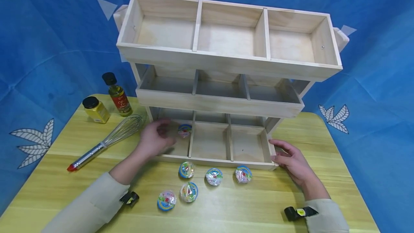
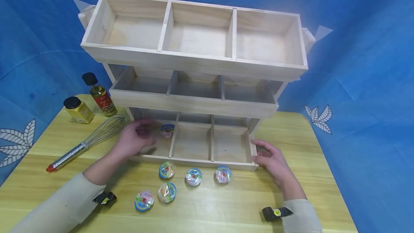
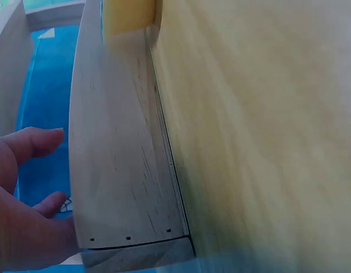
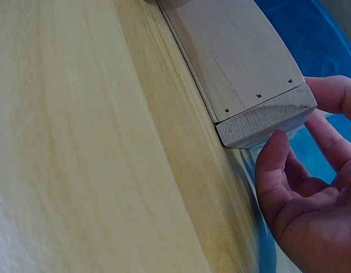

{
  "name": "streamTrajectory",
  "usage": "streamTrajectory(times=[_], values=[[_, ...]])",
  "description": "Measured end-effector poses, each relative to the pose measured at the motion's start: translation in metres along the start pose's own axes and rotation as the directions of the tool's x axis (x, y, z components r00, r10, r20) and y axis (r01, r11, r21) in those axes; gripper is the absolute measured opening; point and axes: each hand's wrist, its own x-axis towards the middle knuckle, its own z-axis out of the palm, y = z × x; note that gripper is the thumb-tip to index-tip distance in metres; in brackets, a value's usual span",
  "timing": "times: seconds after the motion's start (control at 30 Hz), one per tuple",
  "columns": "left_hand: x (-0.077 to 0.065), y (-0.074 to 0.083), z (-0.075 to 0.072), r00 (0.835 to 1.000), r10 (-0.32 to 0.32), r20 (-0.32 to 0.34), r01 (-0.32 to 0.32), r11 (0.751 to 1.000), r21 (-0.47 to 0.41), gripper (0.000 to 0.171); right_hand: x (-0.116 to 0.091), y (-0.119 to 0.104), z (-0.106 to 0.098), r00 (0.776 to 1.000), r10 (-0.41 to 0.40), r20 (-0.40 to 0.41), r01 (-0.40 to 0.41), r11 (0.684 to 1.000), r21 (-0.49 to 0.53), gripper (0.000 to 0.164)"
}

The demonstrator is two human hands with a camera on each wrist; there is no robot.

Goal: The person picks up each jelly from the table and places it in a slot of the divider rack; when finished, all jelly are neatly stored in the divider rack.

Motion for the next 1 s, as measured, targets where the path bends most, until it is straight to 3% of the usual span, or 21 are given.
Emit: streamTrajectory(times=[0.37, 0.53, 0.7, 0.8, 0.9, 1.0], values=[[-0.036, 0.002, -0.01, 0.998, 0.059, 0.005, -0.059, 0.996, -0.074, 0.072, -0.001, -0.002, 0.001, 1.0, -0.01, 0.006, 0.01, 1.0, 0.002, 0.054], [-0.057, 0.002, -0.011, 0.992, 0.117, -0.041, -0.12, 0.99, -0.081, 0.065, -0.002, -0.004, 0.002, 1.0, -0.009, 0.0, 0.009, 1.0, -0.002, 0.055], [-0.08, 0.001, -0.01, 0.99, 0.14, -0.029, -0.143, 0.983, -0.113, 0.057, -0.001, -0.001, 0.001, 1.0, 0.0, -0.004, 0.0, 1.0, -0.007, 0.056], [-0.091, 0.001, -0.01, 0.991, 0.133, 0.012, -0.13, 0.983, -0.126, 0.055, -0.001, 0.0, 0.0, 1.0, -0.002, -0.005, 0.002, 1.0, -0.007, 0.056], [-0.099, -0.002, -0.013, 0.991, 0.068, 0.119, -0.047, 0.984, -0.173, 0.055, -0.001, 0.001, 0.0, 1.0, -0.005, -0.007, 0.005, 1.0, -0.002, 0.056], [-0.105, -0.006, -0.017, 0.966, 0.001, 0.258, 0.051, 0.979, -0.198, 0.059, -0.001, 0.001, 0.0, 1.0, -0.011, -0.005, 0.011, 1.0, -0.003, 0.056]])
